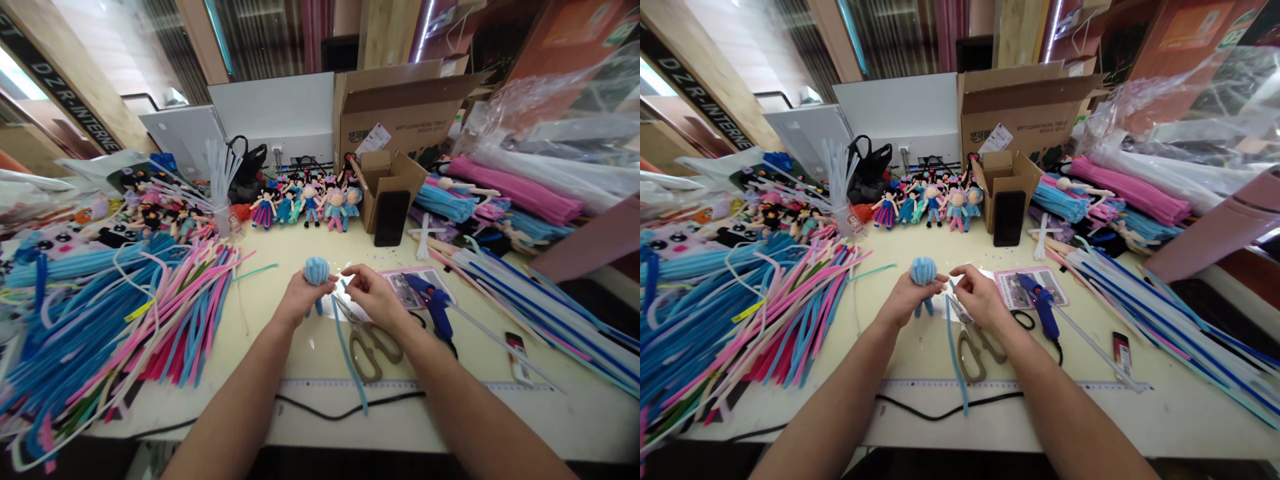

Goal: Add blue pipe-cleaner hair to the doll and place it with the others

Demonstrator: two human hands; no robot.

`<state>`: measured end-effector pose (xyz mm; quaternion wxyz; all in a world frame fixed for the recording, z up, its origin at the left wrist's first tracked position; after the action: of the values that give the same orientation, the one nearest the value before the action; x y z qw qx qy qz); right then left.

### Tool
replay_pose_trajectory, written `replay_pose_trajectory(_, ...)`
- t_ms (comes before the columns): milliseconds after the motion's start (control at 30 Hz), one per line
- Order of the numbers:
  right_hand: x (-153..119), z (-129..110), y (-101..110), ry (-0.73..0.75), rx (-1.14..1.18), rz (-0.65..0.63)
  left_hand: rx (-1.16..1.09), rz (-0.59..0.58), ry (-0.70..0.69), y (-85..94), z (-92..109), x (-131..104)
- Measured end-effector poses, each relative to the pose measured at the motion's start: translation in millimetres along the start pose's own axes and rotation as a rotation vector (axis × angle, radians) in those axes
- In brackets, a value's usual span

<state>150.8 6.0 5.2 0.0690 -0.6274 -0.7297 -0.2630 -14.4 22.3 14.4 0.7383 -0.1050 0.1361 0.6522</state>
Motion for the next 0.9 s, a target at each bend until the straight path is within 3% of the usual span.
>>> replay_pose_trajectory(67, -0.8, -3.6, -2.2, 0.02, -0.022, 0.001, -0.029, -0.036, 0.026, -5.9, -1.4, -2.4)
replay_pose_trajectory(333, -4.6, -13.3, -9.6, 0.093, -0.12, -0.041, -0.089, 0.048, 0.006, -8.6, -5.4, -0.6)
replay_pose_trajectory(467, -3.5, -11.1, -2.1, 0.107, -0.142, -0.064, -0.11, 0.005, -0.01, -2.8, -3.9, 2.6)
replay_pose_trajectory(667, -2.0, -8.2, 9.7, 0.083, -0.388, -0.068, -0.113, -0.02, -0.009, 2.4, -4.7, 6.8)
replay_pose_trajectory(900, -1.5, -14.4, 3.8, 0.26, -0.169, -0.067, -0.13, -0.05, 0.031, -2.1, -4.8, 3.3)
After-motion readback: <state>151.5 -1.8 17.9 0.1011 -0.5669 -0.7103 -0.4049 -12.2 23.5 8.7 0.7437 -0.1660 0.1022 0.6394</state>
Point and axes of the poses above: each hand's wrist, its own x-axis towards the middle knuckle, its own y-axis out of the back of the hand, z = x × y, the point moved 2 cm from there along x, towards the middle knuckle, and after that the axes turned 14 degrees about y, right-handed, at the moved point
